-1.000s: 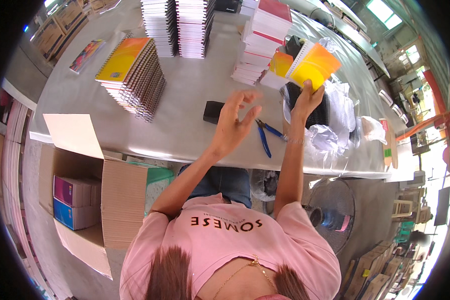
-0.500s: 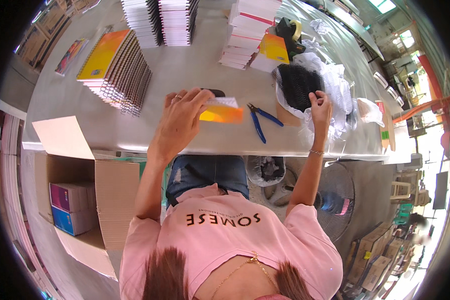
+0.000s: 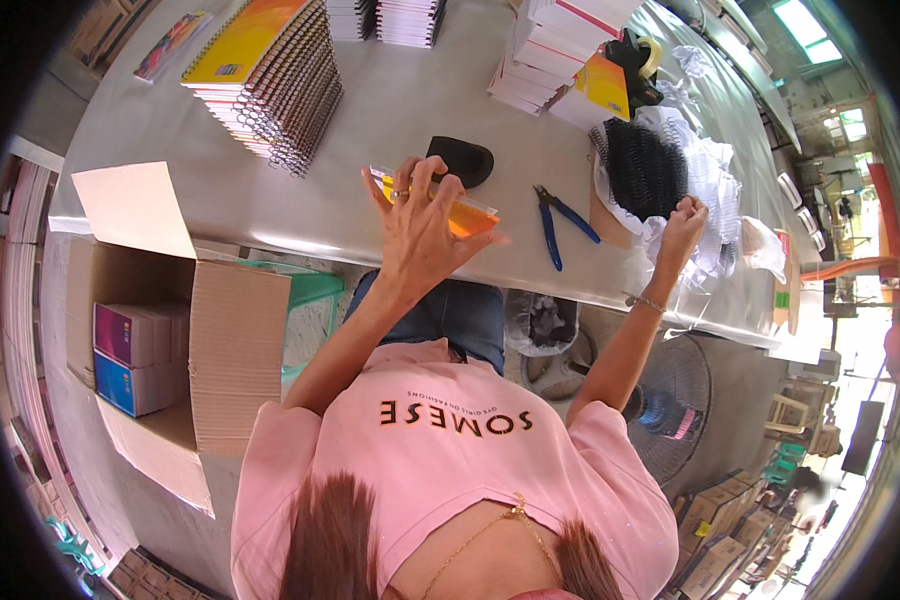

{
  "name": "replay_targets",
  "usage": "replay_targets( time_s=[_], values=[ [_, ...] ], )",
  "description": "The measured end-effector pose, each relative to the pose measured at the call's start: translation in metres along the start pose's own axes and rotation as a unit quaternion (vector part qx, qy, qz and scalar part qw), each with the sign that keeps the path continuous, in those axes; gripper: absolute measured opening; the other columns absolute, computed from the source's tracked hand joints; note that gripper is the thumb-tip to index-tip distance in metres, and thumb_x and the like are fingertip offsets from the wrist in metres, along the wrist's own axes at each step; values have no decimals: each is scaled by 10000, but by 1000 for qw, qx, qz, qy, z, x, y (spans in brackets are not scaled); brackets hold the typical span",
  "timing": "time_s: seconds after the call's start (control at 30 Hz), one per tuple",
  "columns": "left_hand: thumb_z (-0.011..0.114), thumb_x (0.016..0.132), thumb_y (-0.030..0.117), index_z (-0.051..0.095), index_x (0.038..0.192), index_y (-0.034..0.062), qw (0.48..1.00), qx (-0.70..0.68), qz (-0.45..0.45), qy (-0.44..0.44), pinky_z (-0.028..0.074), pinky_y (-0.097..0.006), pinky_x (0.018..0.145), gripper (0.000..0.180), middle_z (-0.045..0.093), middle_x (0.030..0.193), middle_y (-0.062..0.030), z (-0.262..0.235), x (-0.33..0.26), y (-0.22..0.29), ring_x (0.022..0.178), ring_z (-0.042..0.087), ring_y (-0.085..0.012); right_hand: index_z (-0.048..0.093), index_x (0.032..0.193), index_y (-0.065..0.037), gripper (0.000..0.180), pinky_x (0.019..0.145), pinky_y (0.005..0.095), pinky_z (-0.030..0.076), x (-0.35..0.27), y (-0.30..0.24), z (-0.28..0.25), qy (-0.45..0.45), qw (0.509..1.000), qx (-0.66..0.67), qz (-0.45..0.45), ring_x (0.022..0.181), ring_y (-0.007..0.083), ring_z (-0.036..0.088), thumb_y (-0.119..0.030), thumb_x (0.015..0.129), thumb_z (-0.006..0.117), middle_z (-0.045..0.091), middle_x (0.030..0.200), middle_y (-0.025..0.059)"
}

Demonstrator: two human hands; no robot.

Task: The person assembles notebooks by hand and using pliers, by picking up a notepad, inserting a spiral binding, trimming the excess binding with pliers, and stacking the completed notebooks on a table.

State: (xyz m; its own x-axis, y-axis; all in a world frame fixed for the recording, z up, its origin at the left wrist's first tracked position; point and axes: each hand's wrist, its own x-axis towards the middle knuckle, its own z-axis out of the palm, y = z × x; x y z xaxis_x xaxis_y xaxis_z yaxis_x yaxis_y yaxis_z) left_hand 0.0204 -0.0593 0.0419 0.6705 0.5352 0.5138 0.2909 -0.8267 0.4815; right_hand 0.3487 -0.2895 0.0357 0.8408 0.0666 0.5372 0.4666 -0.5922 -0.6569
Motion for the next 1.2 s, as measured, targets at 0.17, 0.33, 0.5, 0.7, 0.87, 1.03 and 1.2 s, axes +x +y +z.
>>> replay_targets(
  time_s=[0.17, 0.33, 0.5, 0.7, 0.87, 1.03, 1.2],
  values=[
    [811, 687, 450, 564, 967, 149, 999, 20, -1, 48, 174, -667, 1017, 480, 471, 1149, -58, 11, 1, -4, 1181, 425, -294, 608, 1048, 34, 234, 770, 344, 479, -6, -21, -10, 14, 995, 84, 58, 829, 187, 603, -170, 975, 522, 638, 925, 107],
    [808, 693, 408, 563, 951, 153, 998, 12, 18, 50, 207, -642, 995, 437, 493, 1091, -54, 6, 2, -7, 1124, 457, -292, 631, 1086, 2, 249, 778, 269, 488, -15, -26, -24, 20, 956, 269, 111, 821, 130, 588, -215, 975, 581, 624, 907, 67],
    [808, 691, 403, 563, 930, 156, 999, 6, 8, 44, 234, -626, 976, 422, 506, 1061, -58, 6, 0, -9, 1112, 456, -289, 636, 1107, -20, 296, 810, 236, 488, -37, -55, -30, -115, 824, 545, 107, 865, 116, 593, -273, 954, 634, 620, 913, 55],
    [816, 684, 398, 568, 905, 148, 999, 16, 8, 44, 259, -593, 958, 415, 509, 1004, -49, 8, -2, -10, 1093, 459, -296, 595, 1101, -30, 277, 856, 280, 478, -87, -145, -27, -249, 858, 450, 6, 872, 135, 598, -270, 963, 611, 625, 913, 39],
    [818, 676, 385, 590, 889, 151, 999, 7, 11, 52, 275, -552, 943, 390, 515, 983, -45, 5, -5, -11, 1077, 468, -294, 633, 1029, -21, 197, 747, 295, 490, -127, -178, -13, -439, 865, 241, -42, 793, 142, 630, -148, 883, 673, 661, 866, 66],
    [805, 664, 365, 606, 860, 152, 999, 7, 10, 53, 281, -523, 936, 351, 534, 994, -37, 3, -6, -11, 1069, 473, -286, 631, 972, 6, 205, 743, 317, 494, -147, -187, 2, -437, 873, 195, -96, 795, 198, 648, -119, 833, 715, 680, 878, 111],
    [800, 624, 365, 608, 889, 151, 998, -15, 10, 62, 242, -613, 956, 391, 524, 980, -23, 6, -8, -13, 1034, 491, -270, 623, 974, 13, 209, 747, 322, 488, -152, -194, 2, -424, 878, 199, -94, 797, 220, 650, -105, 829, 717, 682, 868, 118]
  ],
)
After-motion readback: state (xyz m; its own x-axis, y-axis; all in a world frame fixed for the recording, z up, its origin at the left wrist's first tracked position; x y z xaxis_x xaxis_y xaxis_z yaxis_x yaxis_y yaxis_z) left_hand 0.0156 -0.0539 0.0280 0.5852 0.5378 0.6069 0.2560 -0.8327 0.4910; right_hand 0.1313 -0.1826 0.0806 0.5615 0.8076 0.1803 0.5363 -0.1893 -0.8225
